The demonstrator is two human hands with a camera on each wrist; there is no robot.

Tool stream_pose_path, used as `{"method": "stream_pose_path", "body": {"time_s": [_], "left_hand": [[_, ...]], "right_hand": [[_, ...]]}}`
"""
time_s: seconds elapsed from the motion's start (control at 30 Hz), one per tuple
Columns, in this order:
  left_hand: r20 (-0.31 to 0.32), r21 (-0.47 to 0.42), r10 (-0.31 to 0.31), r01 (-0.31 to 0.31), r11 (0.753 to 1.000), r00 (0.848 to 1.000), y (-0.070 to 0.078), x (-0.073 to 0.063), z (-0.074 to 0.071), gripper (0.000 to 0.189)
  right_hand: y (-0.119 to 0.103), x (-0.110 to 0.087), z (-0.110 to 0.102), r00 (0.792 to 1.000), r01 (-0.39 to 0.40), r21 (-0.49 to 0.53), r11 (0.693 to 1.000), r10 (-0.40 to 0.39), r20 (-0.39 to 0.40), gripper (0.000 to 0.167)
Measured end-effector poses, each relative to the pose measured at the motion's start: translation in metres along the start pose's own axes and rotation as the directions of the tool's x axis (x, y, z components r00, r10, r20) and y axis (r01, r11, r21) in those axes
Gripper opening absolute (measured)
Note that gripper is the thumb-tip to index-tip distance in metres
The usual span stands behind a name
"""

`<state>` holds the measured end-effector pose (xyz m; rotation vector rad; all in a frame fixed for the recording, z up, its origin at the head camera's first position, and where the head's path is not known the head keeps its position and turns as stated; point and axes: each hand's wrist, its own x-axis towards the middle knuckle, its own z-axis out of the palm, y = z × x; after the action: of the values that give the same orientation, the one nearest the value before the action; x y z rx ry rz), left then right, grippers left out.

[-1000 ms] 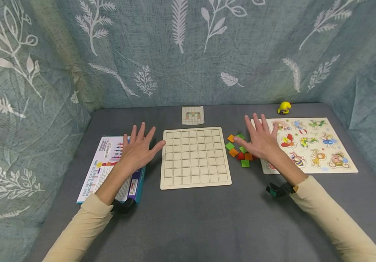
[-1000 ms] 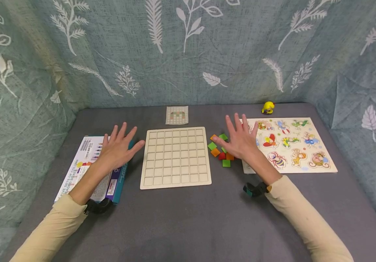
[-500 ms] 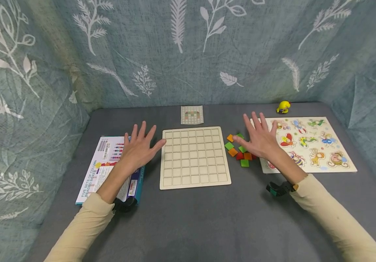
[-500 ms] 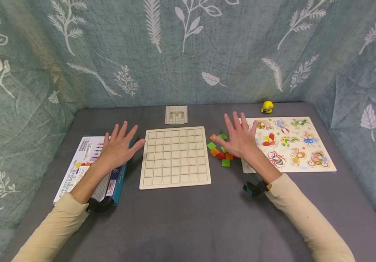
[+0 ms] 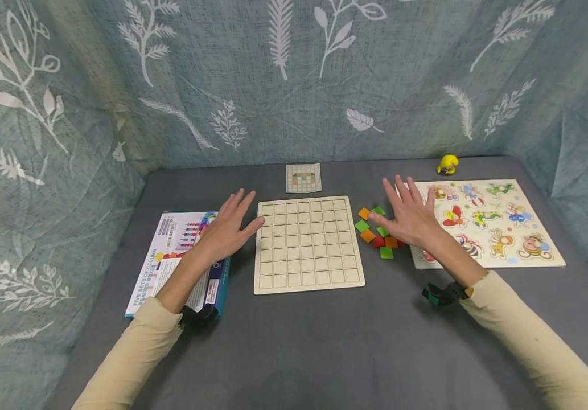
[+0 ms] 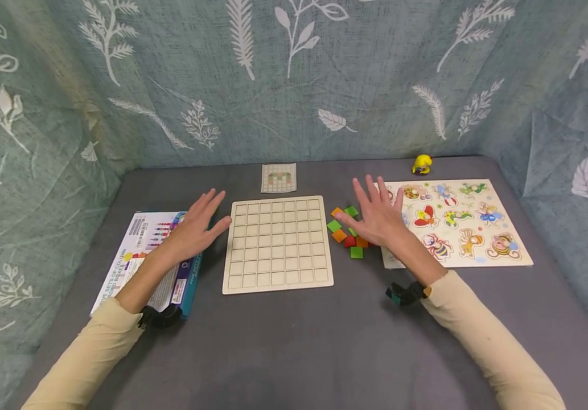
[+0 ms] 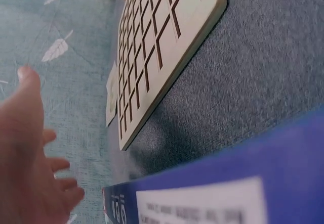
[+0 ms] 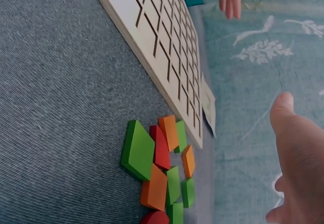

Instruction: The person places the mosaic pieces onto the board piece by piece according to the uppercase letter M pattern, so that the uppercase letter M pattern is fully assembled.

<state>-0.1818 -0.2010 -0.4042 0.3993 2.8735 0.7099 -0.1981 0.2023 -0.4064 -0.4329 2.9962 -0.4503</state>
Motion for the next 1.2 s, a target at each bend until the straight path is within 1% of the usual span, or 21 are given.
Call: {"method": "stream_pose_path", "body": {"time_s": [0.1,0.13,0.27,0.37,0.5,0.63,0.73,0.83,0.9,0.97,1.03,1.07,1.13,1.2], "left_hand": [[0.005,-0.041,0.06,-0.06,0.997,0.998,0.0,0.004,0.0,0.075],[0.003,-0.049,0.07,-0.07,0.996,0.998,0.001,0.005,0.0,0.075],[-0.022,-0.08,0.086,-0.088,0.993,0.996,0.001,0.008,0.002,0.076],[-0.03,-0.122,0.087,-0.09,0.988,0.996,0.003,0.01,0.005,0.077],[-0.013,-0.162,0.104,-0.105,0.981,0.994,0.004,0.013,0.011,0.074],[-0.004,-0.168,0.142,-0.14,0.976,0.99,0.001,0.016,0.017,0.072],[0.021,-0.192,0.17,-0.163,0.968,0.985,-0.004,0.017,0.023,0.07],[0.073,-0.228,0.187,-0.166,0.959,0.98,-0.009,0.017,0.028,0.07],[0.099,-0.237,0.194,-0.166,0.957,0.976,-0.011,0.016,0.03,0.07],[0.105,-0.215,0.207,-0.181,0.96,0.973,-0.01,0.016,0.031,0.069],[0.098,-0.133,0.239,-0.226,0.965,0.966,-0.01,0.015,0.031,0.066],[0.092,-0.083,0.26,-0.252,0.964,0.961,-0.009,0.015,0.031,0.065],[0.08,0.022,0.298,-0.301,0.953,0.951,-0.01,0.016,0.031,0.062],[0.077,0.106,0.332,-0.339,0.935,0.94,-0.011,0.017,0.031,0.062]], "right_hand": [[0.001,-0.003,0.001,1.0,0.012,0.011,1.0,-0.012,-0.002,0.095],[0.001,-0.004,0.001,1.0,0.016,0.017,1.0,-0.016,-0.001,0.095],[0.003,-0.009,0.003,0.999,0.045,0.062,0.997,-0.044,-0.01,0.092],[0.005,-0.012,0.004,0.995,0.1,0.106,0.989,-0.096,-0.036,0.088],[0.01,-0.017,0.005,0.984,0.175,0.152,0.973,-0.17,-0.046,0.081],[0.013,-0.02,0.007,0.977,0.211,0.19,0.959,-0.21,-0.028,0.078],[0.015,-0.021,0.009,0.97,0.241,0.194,0.951,-0.24,-0.029,0.076],[0.015,-0.022,0.012,0.961,0.275,0.179,0.945,-0.272,-0.043,0.073],[0.015,-0.024,0.013,0.955,0.298,0.164,0.94,-0.292,-0.057,0.068],[0.015,-0.026,0.015,0.946,0.322,0.147,0.935,-0.314,-0.074,0.062],[0.015,-0.027,0.017,0.937,0.347,0.134,0.928,-0.337,-0.094,0.056],[0.015,-0.027,0.017,0.933,0.357,0.126,0.925,-0.346,-0.102,0.054],[0.016,-0.026,0.019,0.923,0.379,0.111,0.919,-0.367,-0.119,0.051],[0.017,-0.025,0.021,0.915,0.396,0.1,0.913,-0.383,-0.127,0.047]]}}
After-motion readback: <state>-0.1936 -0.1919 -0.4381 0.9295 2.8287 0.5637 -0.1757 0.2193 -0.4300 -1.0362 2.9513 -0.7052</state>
